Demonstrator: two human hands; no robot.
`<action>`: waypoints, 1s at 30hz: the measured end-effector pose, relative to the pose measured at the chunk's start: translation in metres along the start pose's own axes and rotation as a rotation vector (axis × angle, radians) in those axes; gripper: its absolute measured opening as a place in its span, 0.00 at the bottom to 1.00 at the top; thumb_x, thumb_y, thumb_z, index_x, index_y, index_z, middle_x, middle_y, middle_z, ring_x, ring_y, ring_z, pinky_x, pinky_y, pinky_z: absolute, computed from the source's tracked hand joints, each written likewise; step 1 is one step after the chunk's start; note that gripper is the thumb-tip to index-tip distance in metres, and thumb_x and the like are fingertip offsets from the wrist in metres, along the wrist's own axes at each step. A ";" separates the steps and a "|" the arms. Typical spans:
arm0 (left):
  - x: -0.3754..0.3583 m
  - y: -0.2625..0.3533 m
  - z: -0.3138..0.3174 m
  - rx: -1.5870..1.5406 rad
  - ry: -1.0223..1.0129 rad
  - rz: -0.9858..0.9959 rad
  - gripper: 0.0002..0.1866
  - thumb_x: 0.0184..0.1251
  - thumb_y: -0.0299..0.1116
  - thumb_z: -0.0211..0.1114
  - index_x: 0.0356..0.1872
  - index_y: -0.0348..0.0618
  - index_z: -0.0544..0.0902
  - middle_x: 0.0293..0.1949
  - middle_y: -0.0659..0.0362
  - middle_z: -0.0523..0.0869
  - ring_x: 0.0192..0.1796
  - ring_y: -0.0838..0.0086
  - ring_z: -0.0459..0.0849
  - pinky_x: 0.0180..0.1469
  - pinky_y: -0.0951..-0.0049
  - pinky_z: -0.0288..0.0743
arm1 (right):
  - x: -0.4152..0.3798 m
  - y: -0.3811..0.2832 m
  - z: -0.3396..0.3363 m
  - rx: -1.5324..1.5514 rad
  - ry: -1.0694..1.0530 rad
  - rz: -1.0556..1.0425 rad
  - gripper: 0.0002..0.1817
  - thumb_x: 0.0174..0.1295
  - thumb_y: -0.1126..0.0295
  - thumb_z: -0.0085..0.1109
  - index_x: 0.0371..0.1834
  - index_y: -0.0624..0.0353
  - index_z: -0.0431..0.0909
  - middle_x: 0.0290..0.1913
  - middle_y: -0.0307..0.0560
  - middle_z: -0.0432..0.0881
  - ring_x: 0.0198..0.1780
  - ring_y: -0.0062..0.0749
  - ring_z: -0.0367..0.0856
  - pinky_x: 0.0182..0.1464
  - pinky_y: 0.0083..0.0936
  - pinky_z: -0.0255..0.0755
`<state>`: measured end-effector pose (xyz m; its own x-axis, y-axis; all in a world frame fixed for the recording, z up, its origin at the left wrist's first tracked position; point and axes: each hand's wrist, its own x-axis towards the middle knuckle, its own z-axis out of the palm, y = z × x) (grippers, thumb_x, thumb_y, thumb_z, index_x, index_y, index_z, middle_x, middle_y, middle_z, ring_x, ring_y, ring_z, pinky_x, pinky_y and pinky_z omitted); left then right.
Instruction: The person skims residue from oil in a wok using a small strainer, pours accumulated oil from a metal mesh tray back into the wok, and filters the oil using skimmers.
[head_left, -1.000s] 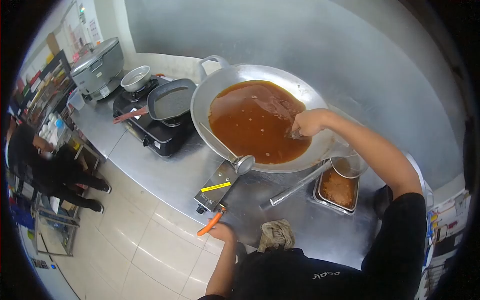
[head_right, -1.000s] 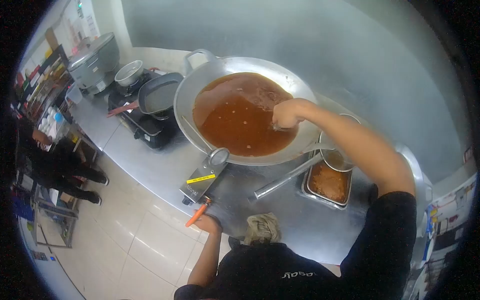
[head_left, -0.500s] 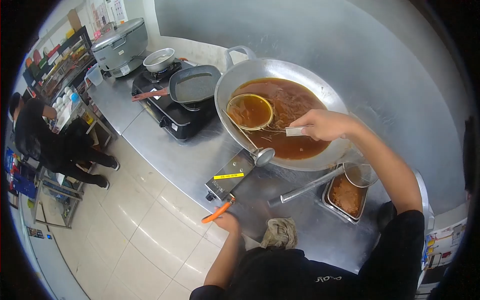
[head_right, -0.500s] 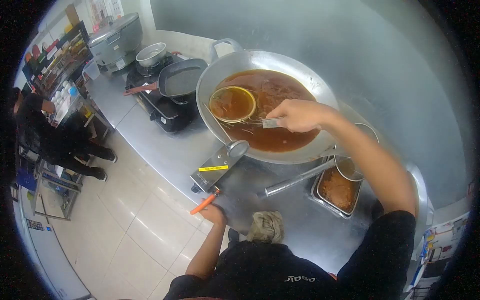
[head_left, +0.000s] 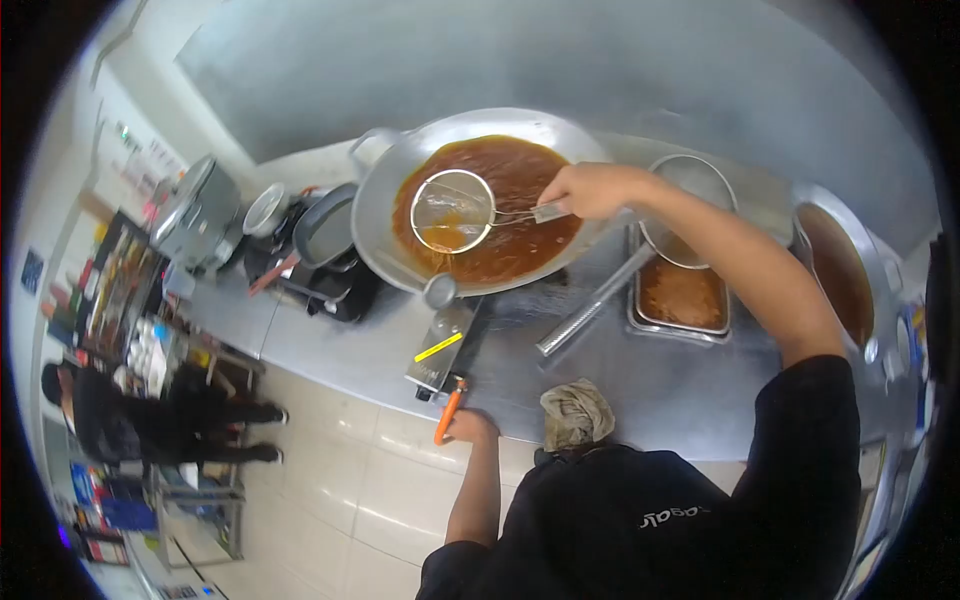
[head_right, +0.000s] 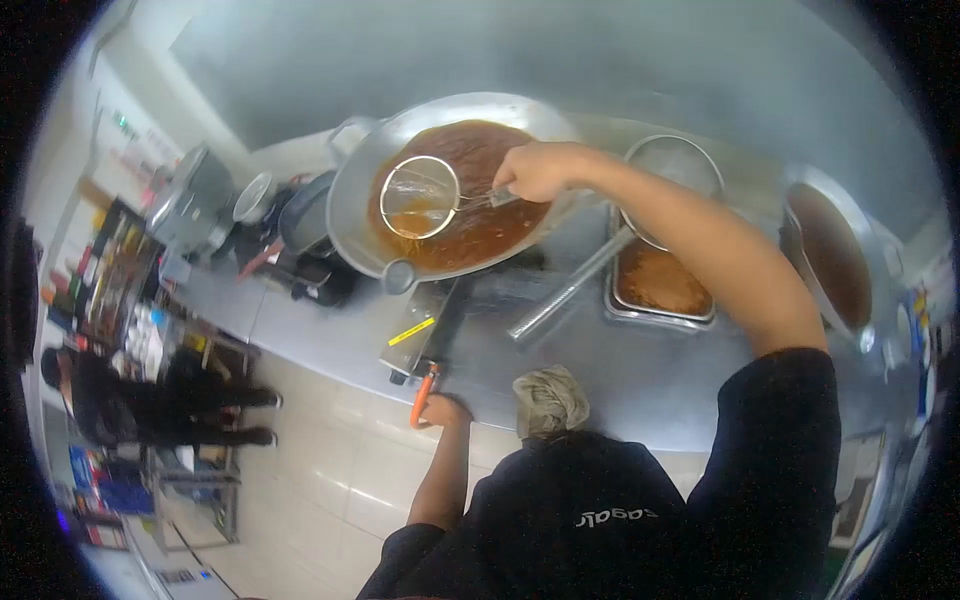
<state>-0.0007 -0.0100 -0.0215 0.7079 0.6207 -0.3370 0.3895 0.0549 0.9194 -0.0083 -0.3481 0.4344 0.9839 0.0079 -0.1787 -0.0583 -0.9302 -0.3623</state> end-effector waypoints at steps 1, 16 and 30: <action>-0.006 0.012 0.002 -0.045 -0.010 -0.002 0.21 0.74 0.41 0.55 0.46 0.26 0.75 0.44 0.37 0.83 0.46 0.49 0.82 0.47 0.55 0.74 | -0.012 0.007 -0.006 0.013 0.022 0.042 0.21 0.63 0.72 0.49 0.60 0.55 0.79 0.52 0.54 0.84 0.50 0.45 0.82 0.53 0.37 0.74; -0.017 0.037 -0.002 0.247 0.067 -0.237 0.23 0.70 0.45 0.49 0.39 0.35 0.85 0.42 0.46 0.87 0.43 0.53 0.86 0.42 0.57 0.80 | -0.281 0.121 -0.014 -0.154 0.545 0.460 0.20 0.66 0.72 0.48 0.61 0.52 0.78 0.46 0.62 0.83 0.47 0.54 0.81 0.52 0.40 0.74; -0.021 0.034 -0.003 0.525 -0.075 0.007 0.18 0.70 0.40 0.51 0.48 0.44 0.85 0.44 0.46 0.86 0.43 0.62 0.85 0.43 0.64 0.80 | -0.391 0.156 0.244 -0.399 0.561 0.741 0.35 0.55 0.76 0.56 0.70 0.47 0.65 0.38 0.52 0.80 0.29 0.43 0.85 0.31 0.35 0.80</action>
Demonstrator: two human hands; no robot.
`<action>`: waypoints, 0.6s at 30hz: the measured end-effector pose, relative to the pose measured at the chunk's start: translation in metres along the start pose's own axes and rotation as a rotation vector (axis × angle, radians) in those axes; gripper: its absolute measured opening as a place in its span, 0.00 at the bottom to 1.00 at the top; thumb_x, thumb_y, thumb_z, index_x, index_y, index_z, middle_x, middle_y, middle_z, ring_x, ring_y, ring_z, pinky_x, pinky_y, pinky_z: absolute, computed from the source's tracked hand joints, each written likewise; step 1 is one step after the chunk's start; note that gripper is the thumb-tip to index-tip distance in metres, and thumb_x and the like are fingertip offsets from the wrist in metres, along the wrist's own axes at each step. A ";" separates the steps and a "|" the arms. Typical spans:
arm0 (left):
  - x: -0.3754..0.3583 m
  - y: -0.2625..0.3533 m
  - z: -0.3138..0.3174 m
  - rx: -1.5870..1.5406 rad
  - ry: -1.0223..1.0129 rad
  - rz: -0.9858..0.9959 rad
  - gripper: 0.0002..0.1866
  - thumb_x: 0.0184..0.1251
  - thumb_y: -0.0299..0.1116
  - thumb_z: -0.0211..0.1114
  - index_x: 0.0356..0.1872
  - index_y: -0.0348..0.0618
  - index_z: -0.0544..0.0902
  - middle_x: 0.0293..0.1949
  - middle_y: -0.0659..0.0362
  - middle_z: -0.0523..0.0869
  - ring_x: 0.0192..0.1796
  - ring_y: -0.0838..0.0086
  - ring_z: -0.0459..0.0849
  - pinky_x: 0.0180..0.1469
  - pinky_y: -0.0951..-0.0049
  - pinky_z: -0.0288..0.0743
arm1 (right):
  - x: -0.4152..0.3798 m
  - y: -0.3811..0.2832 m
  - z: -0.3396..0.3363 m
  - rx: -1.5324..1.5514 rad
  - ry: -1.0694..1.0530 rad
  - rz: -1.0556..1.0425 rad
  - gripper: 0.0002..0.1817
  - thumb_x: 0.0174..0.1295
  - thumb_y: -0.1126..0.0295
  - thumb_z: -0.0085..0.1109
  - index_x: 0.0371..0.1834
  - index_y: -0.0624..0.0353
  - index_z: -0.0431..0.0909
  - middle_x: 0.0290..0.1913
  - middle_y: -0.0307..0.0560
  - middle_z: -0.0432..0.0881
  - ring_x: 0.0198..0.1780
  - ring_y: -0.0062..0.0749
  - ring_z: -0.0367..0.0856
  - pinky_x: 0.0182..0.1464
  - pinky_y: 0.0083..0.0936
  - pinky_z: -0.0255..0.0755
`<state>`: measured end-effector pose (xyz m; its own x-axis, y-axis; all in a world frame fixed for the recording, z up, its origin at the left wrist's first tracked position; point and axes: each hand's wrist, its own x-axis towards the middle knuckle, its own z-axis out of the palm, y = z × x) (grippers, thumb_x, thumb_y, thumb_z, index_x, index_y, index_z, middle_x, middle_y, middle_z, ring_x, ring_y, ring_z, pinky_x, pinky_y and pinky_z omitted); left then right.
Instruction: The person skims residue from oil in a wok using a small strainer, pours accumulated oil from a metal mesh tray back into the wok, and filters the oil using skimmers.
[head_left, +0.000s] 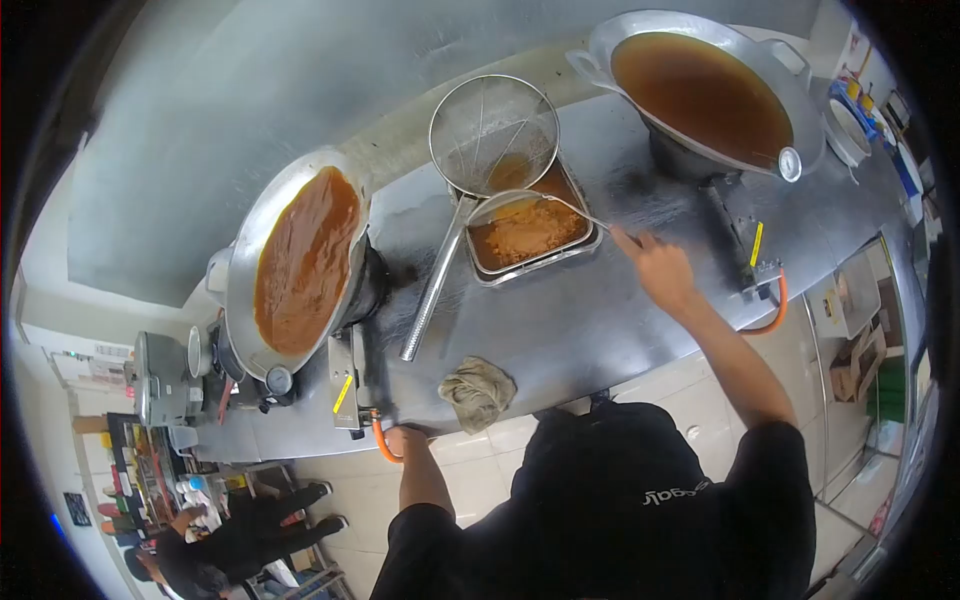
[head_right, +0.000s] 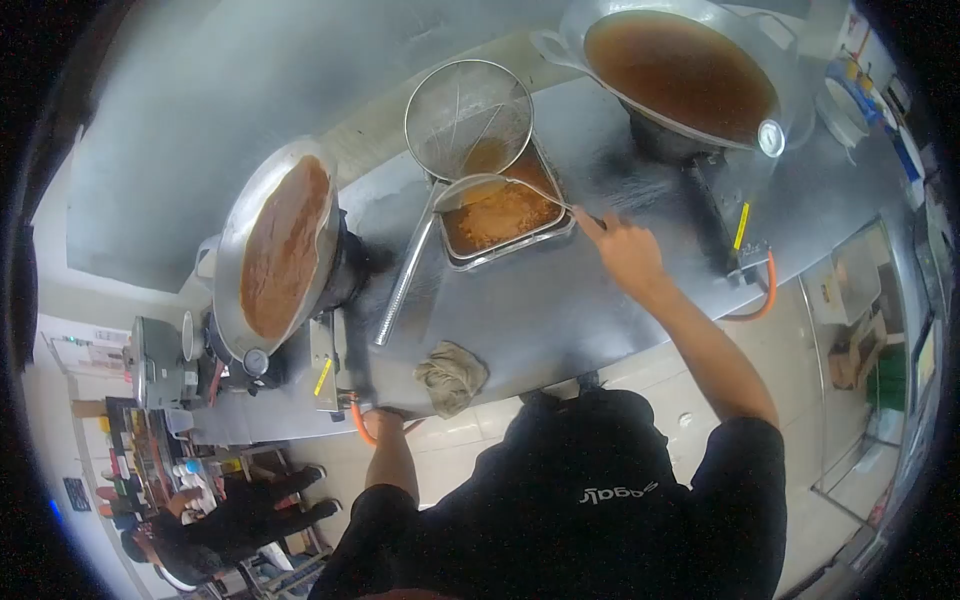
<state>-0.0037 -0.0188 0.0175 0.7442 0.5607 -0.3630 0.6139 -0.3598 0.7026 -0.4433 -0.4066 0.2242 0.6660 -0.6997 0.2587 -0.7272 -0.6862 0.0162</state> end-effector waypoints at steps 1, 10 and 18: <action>0.003 -0.001 0.003 0.007 0.012 0.021 0.17 0.69 0.39 0.52 0.49 0.43 0.84 0.45 0.46 0.86 0.42 0.63 0.85 0.42 0.64 0.80 | -0.005 0.001 0.010 0.036 -0.016 0.018 0.36 0.54 0.76 0.56 0.70 0.46 0.65 0.39 0.52 0.80 0.30 0.43 0.85 0.31 0.36 0.80; 0.049 -0.050 -0.003 -0.273 0.010 1.425 0.22 0.62 0.29 0.64 0.57 0.31 0.78 0.45 0.49 0.84 0.39 0.68 0.83 0.39 0.67 0.80 | -0.013 -0.005 0.025 0.358 -0.050 0.194 0.37 0.54 0.84 0.52 0.70 0.44 0.68 0.42 0.55 0.81 0.39 0.53 0.83 0.42 0.40 0.79; 0.044 -0.039 0.017 0.177 0.104 0.287 0.25 0.70 0.46 0.52 0.42 0.28 0.81 0.44 0.39 0.85 0.48 0.48 0.85 0.48 0.54 0.78 | -0.004 0.013 0.060 0.817 -0.060 0.248 0.28 0.65 0.80 0.46 0.71 0.57 0.66 0.65 0.57 0.75 0.61 0.42 0.78 0.60 0.28 0.68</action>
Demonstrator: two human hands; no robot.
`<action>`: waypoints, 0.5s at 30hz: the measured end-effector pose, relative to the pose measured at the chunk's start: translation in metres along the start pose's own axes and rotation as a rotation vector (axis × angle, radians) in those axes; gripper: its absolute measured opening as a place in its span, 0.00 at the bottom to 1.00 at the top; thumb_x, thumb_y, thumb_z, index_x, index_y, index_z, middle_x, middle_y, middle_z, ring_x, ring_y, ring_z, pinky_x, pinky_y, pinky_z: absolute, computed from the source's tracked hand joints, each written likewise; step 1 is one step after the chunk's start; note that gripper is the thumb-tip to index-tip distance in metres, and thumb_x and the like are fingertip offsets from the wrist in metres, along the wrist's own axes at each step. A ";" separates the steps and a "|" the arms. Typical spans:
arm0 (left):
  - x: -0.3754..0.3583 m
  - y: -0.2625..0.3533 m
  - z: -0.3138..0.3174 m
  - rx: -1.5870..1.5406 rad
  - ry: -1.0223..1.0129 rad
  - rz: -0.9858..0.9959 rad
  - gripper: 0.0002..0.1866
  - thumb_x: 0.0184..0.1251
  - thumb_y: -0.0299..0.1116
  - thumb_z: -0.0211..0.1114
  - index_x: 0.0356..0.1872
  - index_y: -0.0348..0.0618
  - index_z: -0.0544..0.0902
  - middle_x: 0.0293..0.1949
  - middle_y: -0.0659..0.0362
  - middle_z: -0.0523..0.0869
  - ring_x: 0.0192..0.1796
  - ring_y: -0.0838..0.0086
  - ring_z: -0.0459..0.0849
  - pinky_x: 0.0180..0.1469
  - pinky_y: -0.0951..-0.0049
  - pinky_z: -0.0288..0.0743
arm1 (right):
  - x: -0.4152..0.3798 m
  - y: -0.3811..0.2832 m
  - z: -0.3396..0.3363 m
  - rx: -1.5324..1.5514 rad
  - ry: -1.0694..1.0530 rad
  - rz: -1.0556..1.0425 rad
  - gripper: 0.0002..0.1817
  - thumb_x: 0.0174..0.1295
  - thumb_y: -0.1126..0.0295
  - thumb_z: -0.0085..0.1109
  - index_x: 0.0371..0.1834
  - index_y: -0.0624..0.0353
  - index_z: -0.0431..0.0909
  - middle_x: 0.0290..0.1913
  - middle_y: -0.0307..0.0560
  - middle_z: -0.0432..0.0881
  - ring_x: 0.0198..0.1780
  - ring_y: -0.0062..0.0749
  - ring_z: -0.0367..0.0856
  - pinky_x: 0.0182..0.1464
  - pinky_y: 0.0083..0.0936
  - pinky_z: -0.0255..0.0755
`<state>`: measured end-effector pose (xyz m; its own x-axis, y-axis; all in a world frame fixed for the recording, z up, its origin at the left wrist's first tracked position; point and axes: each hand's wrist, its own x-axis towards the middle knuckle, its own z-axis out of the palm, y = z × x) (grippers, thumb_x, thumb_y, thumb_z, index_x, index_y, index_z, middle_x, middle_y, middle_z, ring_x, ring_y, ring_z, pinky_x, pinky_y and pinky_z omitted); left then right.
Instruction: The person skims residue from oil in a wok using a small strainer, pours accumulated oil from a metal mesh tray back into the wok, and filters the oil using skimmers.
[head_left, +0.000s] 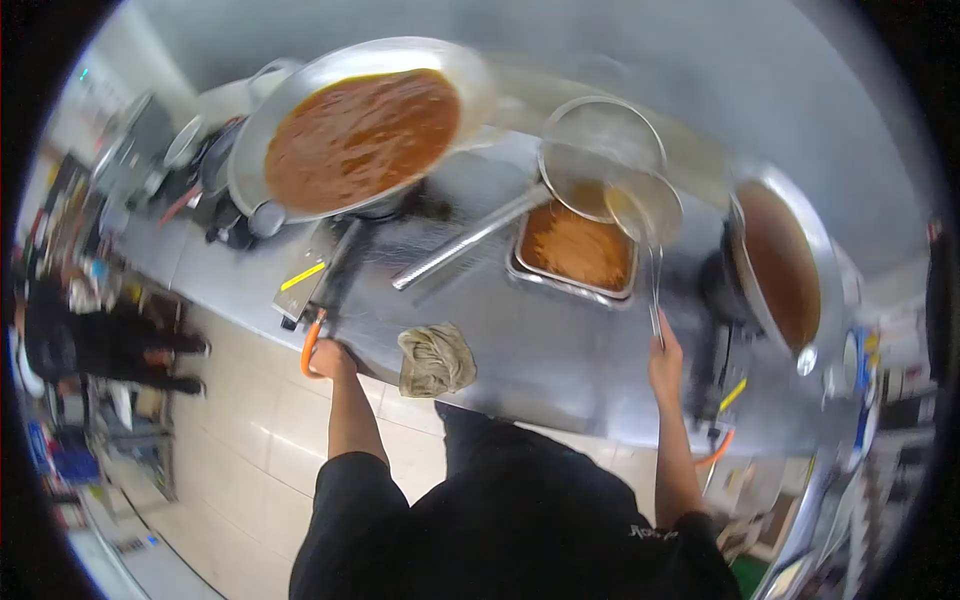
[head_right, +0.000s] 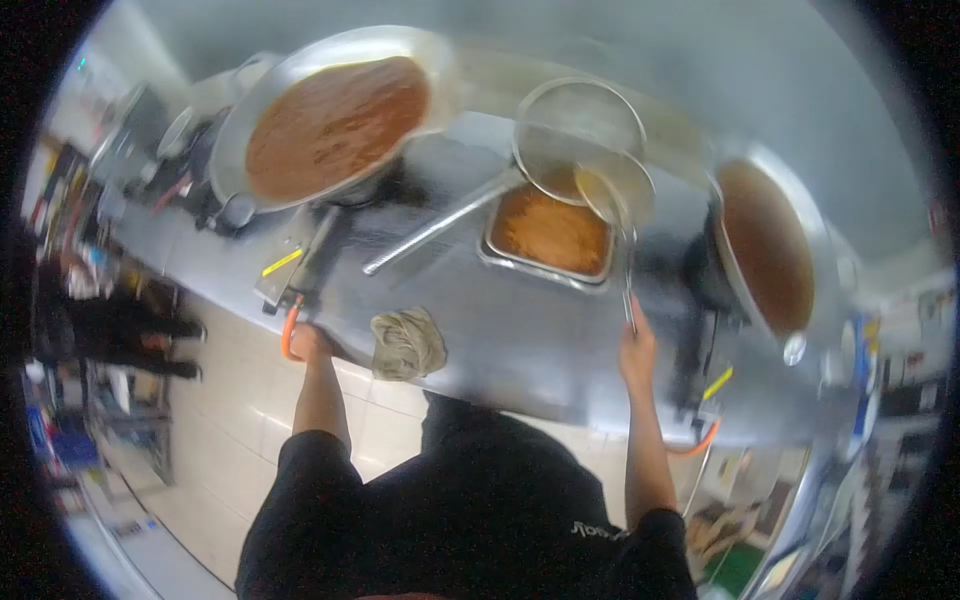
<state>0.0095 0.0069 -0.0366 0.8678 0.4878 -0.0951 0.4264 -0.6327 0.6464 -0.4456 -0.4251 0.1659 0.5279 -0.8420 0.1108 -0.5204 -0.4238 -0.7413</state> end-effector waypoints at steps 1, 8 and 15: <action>-0.006 0.004 -0.003 -0.004 0.024 0.006 0.25 0.70 0.46 0.52 0.43 0.28 0.81 0.44 0.38 0.85 0.49 0.47 0.85 0.49 0.53 0.77 | 0.004 -0.003 -0.002 -0.015 -0.016 -0.042 0.28 0.66 0.80 0.44 0.71 0.59 0.66 0.66 0.57 0.74 0.62 0.38 0.77 0.62 0.27 0.66; -0.026 0.040 -0.022 -0.357 0.107 -0.278 0.26 0.71 0.51 0.53 0.48 0.32 0.78 0.46 0.37 0.84 0.52 0.43 0.82 0.53 0.49 0.74 | 0.044 0.024 0.010 0.002 0.013 -0.059 0.26 0.66 0.80 0.43 0.70 0.63 0.67 0.39 0.37 0.76 0.32 0.16 0.66 0.34 0.16 0.64; -0.043 0.071 -0.055 -0.423 0.064 -0.404 0.26 0.71 0.53 0.53 0.51 0.36 0.76 0.46 0.39 0.84 0.53 0.44 0.81 0.56 0.50 0.72 | 0.166 -0.072 -0.006 -0.002 0.114 -0.358 0.27 0.70 0.73 0.43 0.74 0.53 0.64 0.24 0.27 0.63 0.22 0.11 0.60 0.23 0.12 0.53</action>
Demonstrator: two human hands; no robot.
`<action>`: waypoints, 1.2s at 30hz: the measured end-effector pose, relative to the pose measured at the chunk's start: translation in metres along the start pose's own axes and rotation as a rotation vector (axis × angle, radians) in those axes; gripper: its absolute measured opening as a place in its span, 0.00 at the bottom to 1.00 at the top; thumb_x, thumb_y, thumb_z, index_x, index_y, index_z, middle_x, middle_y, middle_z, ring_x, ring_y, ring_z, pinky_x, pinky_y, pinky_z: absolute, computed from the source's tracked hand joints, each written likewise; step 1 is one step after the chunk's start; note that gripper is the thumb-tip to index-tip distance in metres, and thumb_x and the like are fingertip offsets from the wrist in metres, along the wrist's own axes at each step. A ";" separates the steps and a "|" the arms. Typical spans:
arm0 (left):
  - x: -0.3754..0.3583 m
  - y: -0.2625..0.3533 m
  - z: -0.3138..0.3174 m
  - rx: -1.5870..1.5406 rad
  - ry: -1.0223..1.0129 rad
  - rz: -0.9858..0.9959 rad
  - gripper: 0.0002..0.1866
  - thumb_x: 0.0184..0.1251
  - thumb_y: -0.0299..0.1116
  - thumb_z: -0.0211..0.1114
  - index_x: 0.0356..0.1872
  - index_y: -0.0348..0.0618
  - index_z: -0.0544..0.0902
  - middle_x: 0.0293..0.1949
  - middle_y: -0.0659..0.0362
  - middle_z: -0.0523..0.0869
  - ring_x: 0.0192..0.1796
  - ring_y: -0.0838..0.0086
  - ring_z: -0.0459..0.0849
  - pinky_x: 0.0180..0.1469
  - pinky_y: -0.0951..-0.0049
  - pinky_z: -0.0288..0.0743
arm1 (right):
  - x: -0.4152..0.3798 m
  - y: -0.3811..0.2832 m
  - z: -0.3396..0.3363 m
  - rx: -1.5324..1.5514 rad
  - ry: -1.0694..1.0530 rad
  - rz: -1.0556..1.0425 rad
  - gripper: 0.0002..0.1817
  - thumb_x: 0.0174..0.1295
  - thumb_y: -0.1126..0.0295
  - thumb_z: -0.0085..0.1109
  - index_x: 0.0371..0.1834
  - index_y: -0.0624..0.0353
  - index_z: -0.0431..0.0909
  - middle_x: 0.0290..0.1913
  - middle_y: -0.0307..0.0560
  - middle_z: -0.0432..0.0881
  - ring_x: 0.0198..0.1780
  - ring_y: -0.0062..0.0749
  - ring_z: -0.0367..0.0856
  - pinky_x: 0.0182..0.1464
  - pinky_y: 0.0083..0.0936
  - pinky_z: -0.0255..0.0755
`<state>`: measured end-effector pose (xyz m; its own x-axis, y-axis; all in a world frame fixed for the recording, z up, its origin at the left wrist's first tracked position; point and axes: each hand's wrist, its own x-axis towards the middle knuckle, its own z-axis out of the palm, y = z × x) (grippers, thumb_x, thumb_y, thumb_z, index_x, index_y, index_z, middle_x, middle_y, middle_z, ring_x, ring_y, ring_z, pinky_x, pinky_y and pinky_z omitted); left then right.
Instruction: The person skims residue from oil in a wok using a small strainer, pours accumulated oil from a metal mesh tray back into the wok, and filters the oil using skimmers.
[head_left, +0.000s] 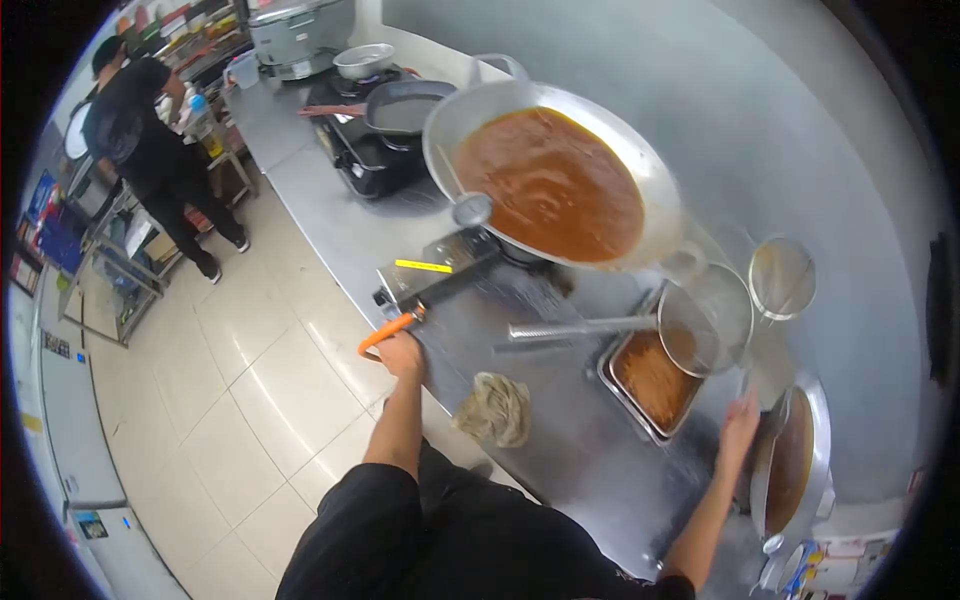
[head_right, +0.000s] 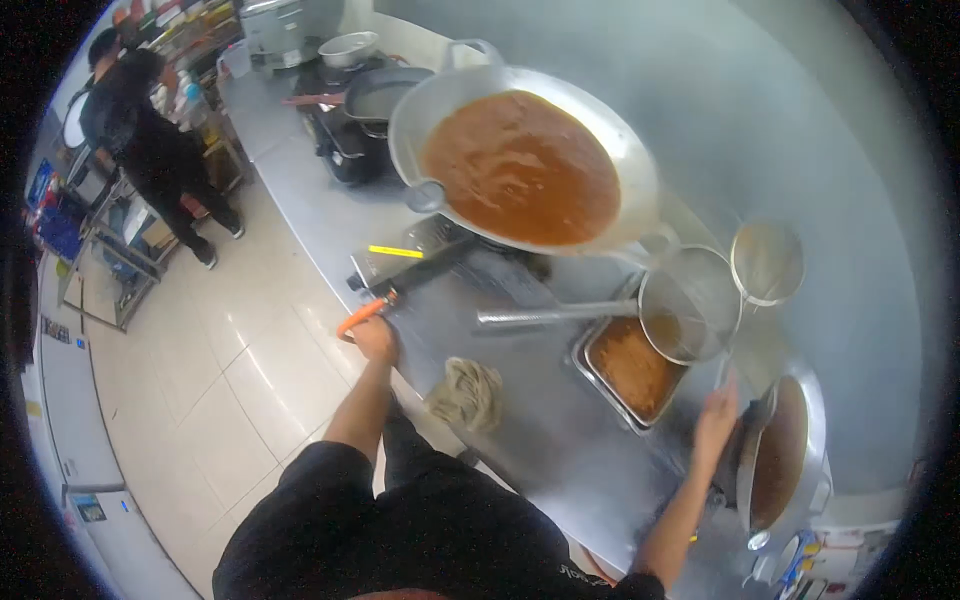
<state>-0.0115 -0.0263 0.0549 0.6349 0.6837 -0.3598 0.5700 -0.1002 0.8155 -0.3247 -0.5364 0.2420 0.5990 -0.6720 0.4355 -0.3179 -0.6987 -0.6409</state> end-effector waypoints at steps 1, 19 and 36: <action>0.006 0.005 0.000 0.014 0.046 0.006 0.27 0.71 0.54 0.53 0.50 0.35 0.76 0.46 0.39 0.84 0.52 0.44 0.81 0.55 0.51 0.72 | 0.053 -0.066 0.006 0.099 -0.107 0.018 0.26 0.70 0.74 0.42 0.72 0.51 0.66 0.25 0.28 0.63 0.23 0.12 0.60 0.23 0.13 0.56; 0.018 -0.016 0.010 -0.288 0.008 0.092 0.22 0.74 0.45 0.56 0.43 0.27 0.74 0.38 0.39 0.82 0.41 0.47 0.80 0.46 0.55 0.71 | 0.291 -0.420 0.206 -1.217 -1.687 0.169 0.21 0.61 0.66 0.63 0.59 0.48 0.81 0.21 0.31 0.76 0.21 0.16 0.69 0.22 0.21 0.63; 0.011 0.018 0.001 -0.288 -0.013 0.101 0.19 0.76 0.39 0.54 0.52 0.28 0.69 0.43 0.42 0.79 0.44 0.55 0.79 0.51 0.61 0.72 | 0.259 -0.436 0.283 -0.352 -1.663 0.220 0.22 0.66 0.73 0.55 0.64 0.51 0.76 0.21 0.31 0.66 0.21 0.16 0.60 0.21 0.17 0.53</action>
<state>0.0060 -0.0217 0.0647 0.6888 0.6710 -0.2744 0.3332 0.0432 0.9419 0.1773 -0.3366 0.4549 0.5142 0.0439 -0.8566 -0.4900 -0.8046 -0.3354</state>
